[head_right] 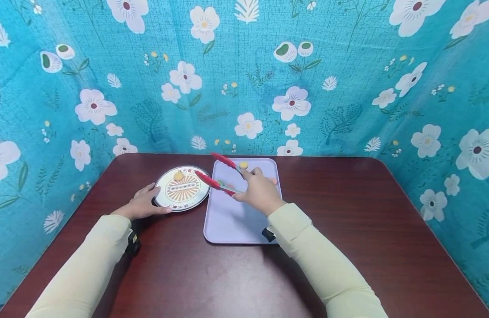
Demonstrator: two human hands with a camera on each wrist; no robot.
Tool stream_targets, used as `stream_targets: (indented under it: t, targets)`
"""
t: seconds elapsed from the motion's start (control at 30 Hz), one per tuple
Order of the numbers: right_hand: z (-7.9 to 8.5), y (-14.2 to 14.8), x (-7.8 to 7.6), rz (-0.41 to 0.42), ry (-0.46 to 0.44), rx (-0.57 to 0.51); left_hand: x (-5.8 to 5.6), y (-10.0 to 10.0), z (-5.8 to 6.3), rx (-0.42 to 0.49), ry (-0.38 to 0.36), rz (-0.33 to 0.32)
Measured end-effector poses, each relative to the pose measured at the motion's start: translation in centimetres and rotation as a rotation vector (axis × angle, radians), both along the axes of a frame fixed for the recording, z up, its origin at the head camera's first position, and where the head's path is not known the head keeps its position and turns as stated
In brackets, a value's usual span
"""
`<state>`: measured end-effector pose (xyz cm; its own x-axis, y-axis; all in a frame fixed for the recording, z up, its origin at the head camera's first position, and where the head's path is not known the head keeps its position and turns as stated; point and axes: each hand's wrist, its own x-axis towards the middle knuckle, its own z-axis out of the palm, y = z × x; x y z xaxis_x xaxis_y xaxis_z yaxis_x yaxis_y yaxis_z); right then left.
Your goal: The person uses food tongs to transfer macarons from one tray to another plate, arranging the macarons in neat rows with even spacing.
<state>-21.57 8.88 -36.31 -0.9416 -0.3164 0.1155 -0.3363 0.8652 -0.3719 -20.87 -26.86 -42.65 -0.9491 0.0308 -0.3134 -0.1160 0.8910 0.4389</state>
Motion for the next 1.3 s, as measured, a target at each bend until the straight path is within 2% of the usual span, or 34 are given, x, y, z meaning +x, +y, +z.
stream_targets:
  t: [0.23,0.77,1.3]
  targets:
    - [-0.2,0.6,-0.1,-0.005,0.023,0.009,-0.2,0.0,-0.1,-0.005,0.006,-0.003]
    - [-0.7,2.1,-0.6,-0.051,-0.035,0.045,-0.1,0.1,0.0,-0.015,0.006,-0.003]
    - [-0.9,3.1,-0.9,-0.097,-0.055,0.062,-0.2,0.1,0.3,0.003,-0.013,-0.003]
